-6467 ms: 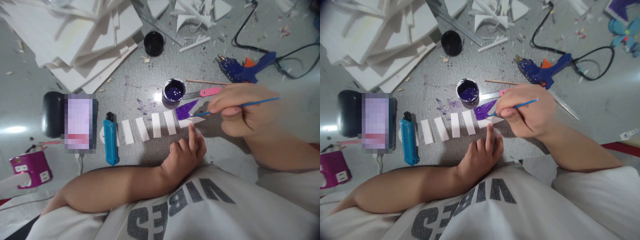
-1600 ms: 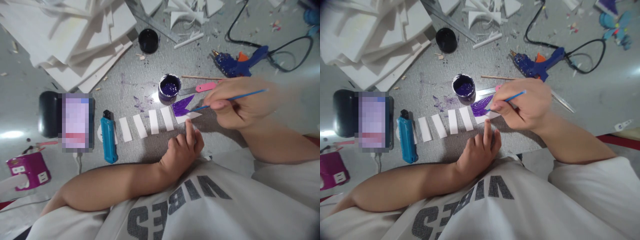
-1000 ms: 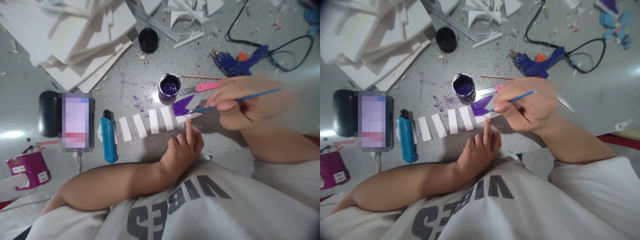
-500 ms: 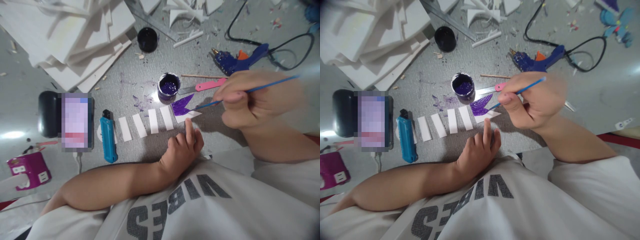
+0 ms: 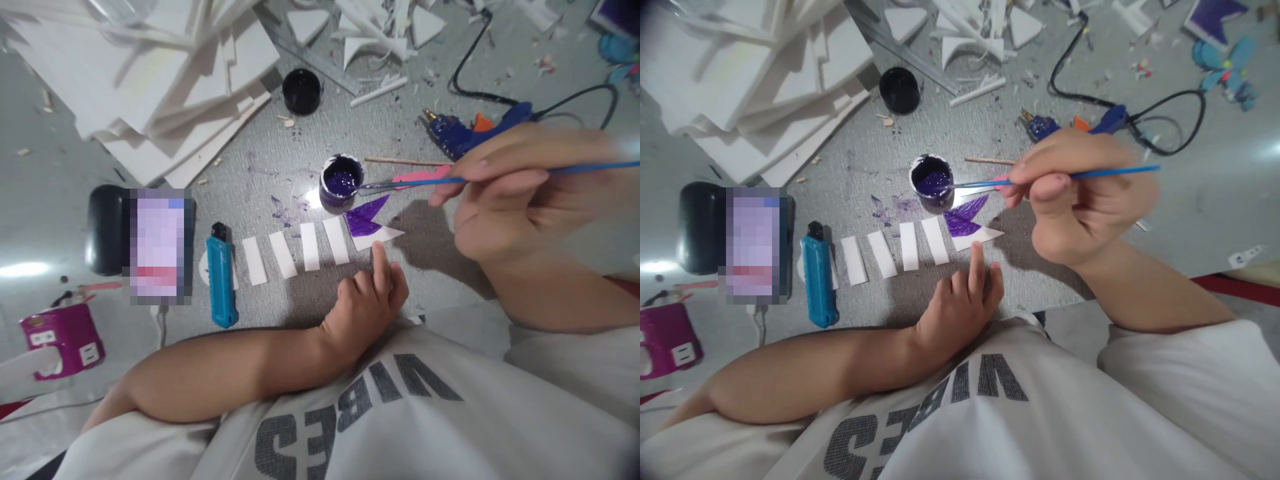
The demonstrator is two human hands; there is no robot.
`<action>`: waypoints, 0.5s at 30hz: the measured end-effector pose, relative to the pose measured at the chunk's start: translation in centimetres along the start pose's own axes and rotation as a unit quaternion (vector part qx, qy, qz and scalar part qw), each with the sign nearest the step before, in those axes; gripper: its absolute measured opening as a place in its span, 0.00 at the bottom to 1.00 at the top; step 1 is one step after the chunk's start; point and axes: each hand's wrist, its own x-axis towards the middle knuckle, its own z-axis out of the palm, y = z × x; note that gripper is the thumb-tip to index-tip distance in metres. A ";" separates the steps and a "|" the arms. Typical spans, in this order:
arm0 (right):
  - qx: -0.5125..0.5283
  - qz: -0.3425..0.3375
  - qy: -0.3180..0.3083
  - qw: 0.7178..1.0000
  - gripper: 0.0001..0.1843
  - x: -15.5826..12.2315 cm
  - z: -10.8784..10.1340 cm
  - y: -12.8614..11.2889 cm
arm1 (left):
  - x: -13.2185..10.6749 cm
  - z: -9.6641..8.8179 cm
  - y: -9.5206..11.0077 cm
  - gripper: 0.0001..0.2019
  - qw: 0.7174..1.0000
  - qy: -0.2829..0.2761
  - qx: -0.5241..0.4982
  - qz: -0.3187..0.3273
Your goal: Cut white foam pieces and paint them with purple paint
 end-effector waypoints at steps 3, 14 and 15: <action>-0.004 -0.005 0.007 1.000 0.21 0.4 0.2 -0.4 | -0.1 0.1 0.1 0.20 1.000 0.023 0.016 -0.007; 0.034 -0.147 0.041 0.988 0.18 2.2 1.3 -0.5 | -0.2 0.3 0.2 0.14 0.995 0.076 0.060 -0.023; 0.045 -0.149 0.062 0.986 0.18 2.2 1.3 -0.5 | -0.2 0.3 0.1 0.14 0.994 0.084 0.064 -0.024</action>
